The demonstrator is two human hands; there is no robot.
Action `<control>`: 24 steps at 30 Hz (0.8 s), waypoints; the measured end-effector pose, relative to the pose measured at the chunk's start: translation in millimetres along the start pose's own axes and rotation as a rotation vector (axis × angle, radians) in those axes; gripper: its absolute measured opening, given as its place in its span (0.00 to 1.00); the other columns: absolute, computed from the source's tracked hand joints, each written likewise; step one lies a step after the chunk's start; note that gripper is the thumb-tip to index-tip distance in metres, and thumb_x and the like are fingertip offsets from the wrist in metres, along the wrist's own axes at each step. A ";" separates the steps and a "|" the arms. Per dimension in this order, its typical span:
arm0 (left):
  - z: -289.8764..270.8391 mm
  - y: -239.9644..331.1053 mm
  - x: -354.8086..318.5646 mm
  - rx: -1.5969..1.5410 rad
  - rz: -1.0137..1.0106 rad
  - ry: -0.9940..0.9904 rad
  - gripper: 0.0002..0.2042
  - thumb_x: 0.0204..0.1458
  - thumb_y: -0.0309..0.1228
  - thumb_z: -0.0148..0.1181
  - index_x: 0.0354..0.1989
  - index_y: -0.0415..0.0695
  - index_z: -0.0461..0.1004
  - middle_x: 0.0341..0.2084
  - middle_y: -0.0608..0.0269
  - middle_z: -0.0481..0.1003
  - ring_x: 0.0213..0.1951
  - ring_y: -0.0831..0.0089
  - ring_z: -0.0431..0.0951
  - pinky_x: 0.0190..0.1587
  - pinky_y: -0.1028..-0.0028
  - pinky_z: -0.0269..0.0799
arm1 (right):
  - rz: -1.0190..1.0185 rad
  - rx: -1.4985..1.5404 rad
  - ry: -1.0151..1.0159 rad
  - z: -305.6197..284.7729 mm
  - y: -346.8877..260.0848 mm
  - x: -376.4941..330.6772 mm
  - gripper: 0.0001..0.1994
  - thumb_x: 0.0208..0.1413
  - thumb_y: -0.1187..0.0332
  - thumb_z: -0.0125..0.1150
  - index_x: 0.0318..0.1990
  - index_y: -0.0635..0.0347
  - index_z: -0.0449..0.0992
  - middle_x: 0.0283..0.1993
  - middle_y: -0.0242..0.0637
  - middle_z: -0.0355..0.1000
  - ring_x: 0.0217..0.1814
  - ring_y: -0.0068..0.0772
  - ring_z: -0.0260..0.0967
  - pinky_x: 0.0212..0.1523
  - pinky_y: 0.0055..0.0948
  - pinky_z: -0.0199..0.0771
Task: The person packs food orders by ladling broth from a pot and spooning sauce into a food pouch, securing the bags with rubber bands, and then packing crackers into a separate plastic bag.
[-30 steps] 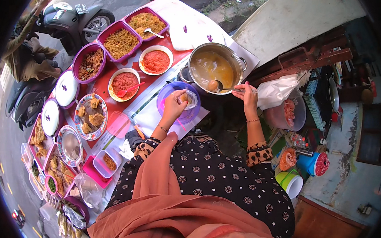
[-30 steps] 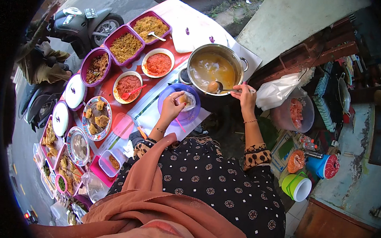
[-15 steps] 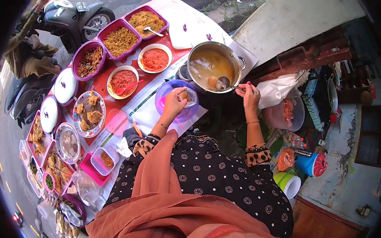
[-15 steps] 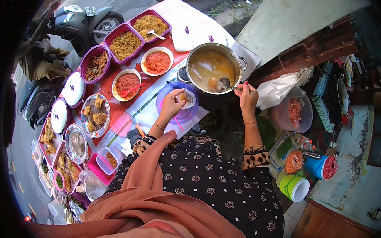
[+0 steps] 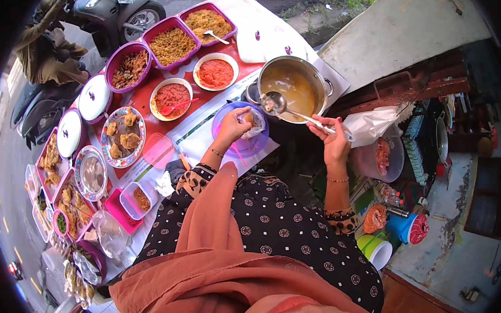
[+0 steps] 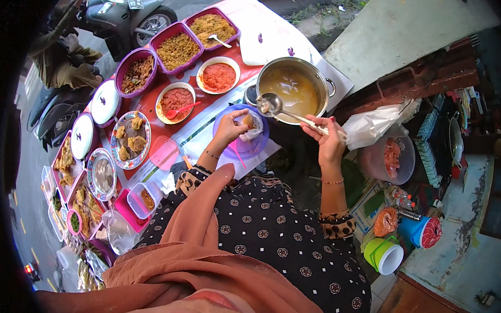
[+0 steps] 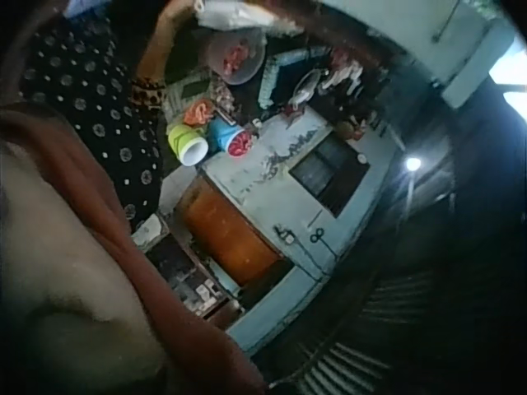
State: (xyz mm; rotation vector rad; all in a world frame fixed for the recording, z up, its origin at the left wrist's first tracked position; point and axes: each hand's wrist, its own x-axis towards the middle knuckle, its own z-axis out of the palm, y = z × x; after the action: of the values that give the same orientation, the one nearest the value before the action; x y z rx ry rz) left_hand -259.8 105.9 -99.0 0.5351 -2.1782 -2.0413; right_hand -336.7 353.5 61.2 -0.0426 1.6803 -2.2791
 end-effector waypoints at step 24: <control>-0.3 -8.3 -4.7 -0.189 -0.135 0.033 0.29 0.37 0.19 0.59 0.55 0.37 0.66 0.25 0.60 0.76 0.23 0.80 0.75 0.25 0.81 0.70 | -0.751 -0.939 -0.461 49.0 40.6 -76.1 0.10 0.50 0.79 0.50 0.41 0.71 0.70 0.49 0.56 0.67 0.52 0.52 0.67 0.52 0.37 0.67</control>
State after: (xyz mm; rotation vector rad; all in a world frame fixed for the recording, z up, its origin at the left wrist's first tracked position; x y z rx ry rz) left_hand -253.9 106.9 -106.3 0.7027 -1.9524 -2.2589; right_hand -244.9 317.3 50.4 -1.4641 2.5030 -1.3828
